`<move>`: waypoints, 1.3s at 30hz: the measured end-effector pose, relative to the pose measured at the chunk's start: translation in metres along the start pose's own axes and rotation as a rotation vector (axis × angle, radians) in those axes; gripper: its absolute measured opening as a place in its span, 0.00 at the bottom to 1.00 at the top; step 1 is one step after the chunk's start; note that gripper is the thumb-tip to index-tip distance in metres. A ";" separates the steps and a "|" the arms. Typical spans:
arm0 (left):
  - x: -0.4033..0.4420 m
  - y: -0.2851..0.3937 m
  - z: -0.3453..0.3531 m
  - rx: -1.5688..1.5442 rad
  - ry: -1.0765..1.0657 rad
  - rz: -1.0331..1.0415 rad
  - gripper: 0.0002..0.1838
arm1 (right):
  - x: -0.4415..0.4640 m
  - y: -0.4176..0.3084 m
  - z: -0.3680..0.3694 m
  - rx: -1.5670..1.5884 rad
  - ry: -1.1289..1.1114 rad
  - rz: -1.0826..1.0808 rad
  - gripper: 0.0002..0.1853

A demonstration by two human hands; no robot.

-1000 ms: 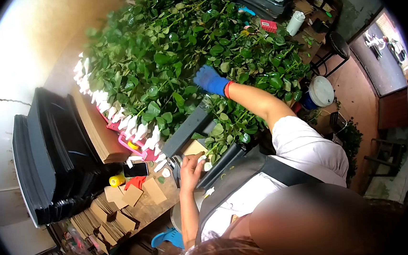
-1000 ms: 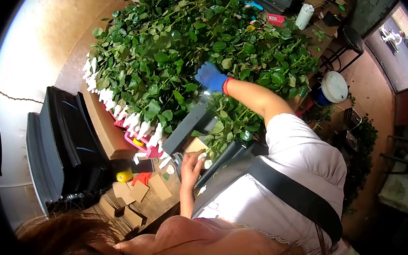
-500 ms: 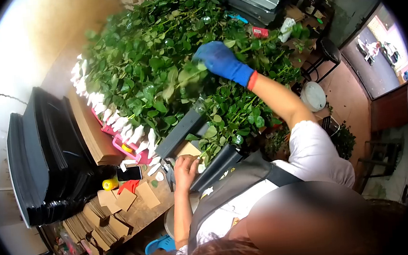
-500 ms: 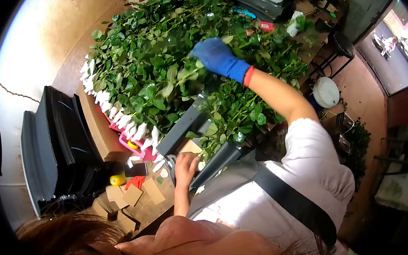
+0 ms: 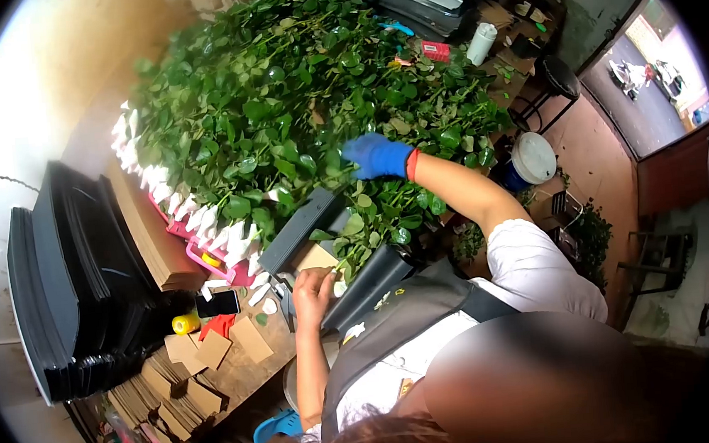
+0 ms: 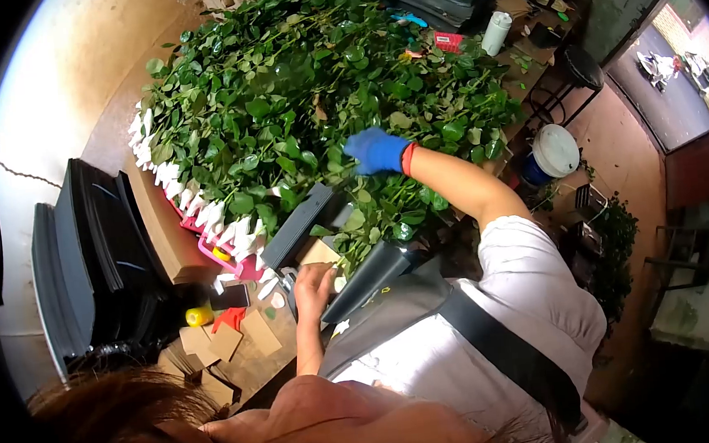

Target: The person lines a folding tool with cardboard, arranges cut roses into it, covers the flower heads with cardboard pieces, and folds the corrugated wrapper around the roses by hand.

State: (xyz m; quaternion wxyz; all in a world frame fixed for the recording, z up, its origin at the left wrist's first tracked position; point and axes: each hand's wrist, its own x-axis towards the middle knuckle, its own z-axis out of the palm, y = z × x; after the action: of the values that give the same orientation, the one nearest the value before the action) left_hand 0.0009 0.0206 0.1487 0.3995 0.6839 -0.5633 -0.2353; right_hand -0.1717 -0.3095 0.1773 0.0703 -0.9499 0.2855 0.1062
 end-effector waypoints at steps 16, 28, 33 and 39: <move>0.000 -0.005 0.004 -0.007 0.046 -0.013 0.05 | -0.033 0.031 -0.084 0.085 0.728 -0.063 0.23; -0.022 -0.072 0.027 -0.274 0.040 -0.322 0.29 | -0.099 -0.039 -0.075 0.332 0.451 -0.483 0.26; -0.013 -0.038 0.019 -0.388 0.102 -0.298 0.33 | -0.071 -0.038 0.025 0.259 -0.029 -0.168 0.23; -0.003 -0.016 0.013 -0.224 0.142 -0.193 0.20 | -0.062 -0.023 -0.017 0.265 -0.256 -0.286 0.15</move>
State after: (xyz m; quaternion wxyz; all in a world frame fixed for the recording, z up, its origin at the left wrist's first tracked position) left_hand -0.0002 0.0208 0.1278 0.4879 0.7008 -0.4356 -0.2849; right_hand -0.2069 -0.2611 0.2105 0.2445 -0.9419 0.1483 0.1763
